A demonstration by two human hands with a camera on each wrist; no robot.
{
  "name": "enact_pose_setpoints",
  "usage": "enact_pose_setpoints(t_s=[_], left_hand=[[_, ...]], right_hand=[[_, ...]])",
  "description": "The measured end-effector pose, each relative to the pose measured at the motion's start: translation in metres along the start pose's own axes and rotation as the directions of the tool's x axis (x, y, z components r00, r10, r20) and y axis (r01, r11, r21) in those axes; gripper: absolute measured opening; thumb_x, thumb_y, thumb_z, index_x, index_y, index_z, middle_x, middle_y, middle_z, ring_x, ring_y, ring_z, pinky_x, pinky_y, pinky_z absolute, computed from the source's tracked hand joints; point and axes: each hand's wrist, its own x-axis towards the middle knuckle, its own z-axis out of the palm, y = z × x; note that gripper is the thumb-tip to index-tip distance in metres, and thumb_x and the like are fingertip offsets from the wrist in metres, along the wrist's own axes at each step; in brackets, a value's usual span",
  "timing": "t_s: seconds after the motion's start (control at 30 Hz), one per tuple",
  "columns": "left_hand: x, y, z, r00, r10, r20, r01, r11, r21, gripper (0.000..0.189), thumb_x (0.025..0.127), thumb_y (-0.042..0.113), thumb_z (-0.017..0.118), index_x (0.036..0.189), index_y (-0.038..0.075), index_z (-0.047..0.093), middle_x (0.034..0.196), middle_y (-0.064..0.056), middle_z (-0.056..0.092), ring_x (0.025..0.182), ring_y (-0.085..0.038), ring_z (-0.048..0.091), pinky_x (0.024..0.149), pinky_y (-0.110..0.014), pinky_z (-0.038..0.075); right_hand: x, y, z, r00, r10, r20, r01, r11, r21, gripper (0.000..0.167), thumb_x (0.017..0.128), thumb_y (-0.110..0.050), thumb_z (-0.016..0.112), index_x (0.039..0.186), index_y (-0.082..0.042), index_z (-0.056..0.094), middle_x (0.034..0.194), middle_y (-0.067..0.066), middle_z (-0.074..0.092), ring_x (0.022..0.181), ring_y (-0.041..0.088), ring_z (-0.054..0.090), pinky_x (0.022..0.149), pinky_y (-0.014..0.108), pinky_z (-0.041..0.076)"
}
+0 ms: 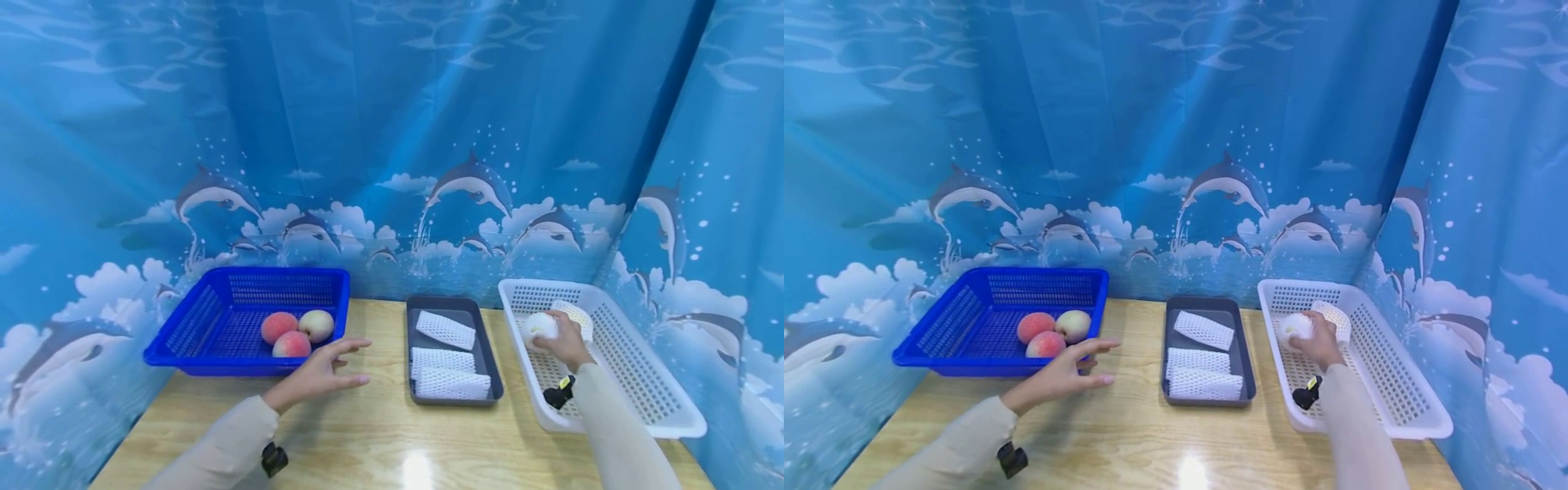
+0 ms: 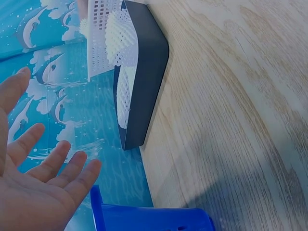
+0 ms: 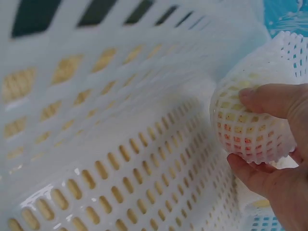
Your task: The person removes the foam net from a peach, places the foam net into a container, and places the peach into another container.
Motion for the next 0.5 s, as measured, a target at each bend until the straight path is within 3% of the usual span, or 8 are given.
enact_pose_setpoints(t_s=[0.23,0.5], left_hand=[[-0.001,0.001,-0.002,0.999,0.037,-0.02,-0.038,0.999,-0.028,0.06,0.085,0.025,0.074,0.137,0.008,0.05,0.138,-0.013,0.052,0.126,-0.036,0.047,0.1,-0.05,0.047],[0.0,-0.002,-0.001,0.997,0.073,-0.014,-0.073,0.995,-0.068,0.061,0.086,0.023,0.073,0.138,0.003,0.049,0.138,-0.016,0.051,0.128,-0.04,0.045,0.102,-0.055,0.043]], right_hand=[[-0.005,-0.017,-0.013,0.999,0.003,-0.032,0.0,0.996,0.085,0.079,0.085,-0.011,0.071,0.146,0.001,0.022,0.139,0.037,0.019,0.116,0.049,0.038,0.078,0.044,0.055],[-0.019,-0.037,-0.025,0.998,-0.06,-0.031,0.064,0.984,0.163,0.08,0.088,-0.013,0.069,0.148,0.0,0.017,0.142,0.032,0.023,0.114,0.044,0.041,0.076,0.042,0.056]])
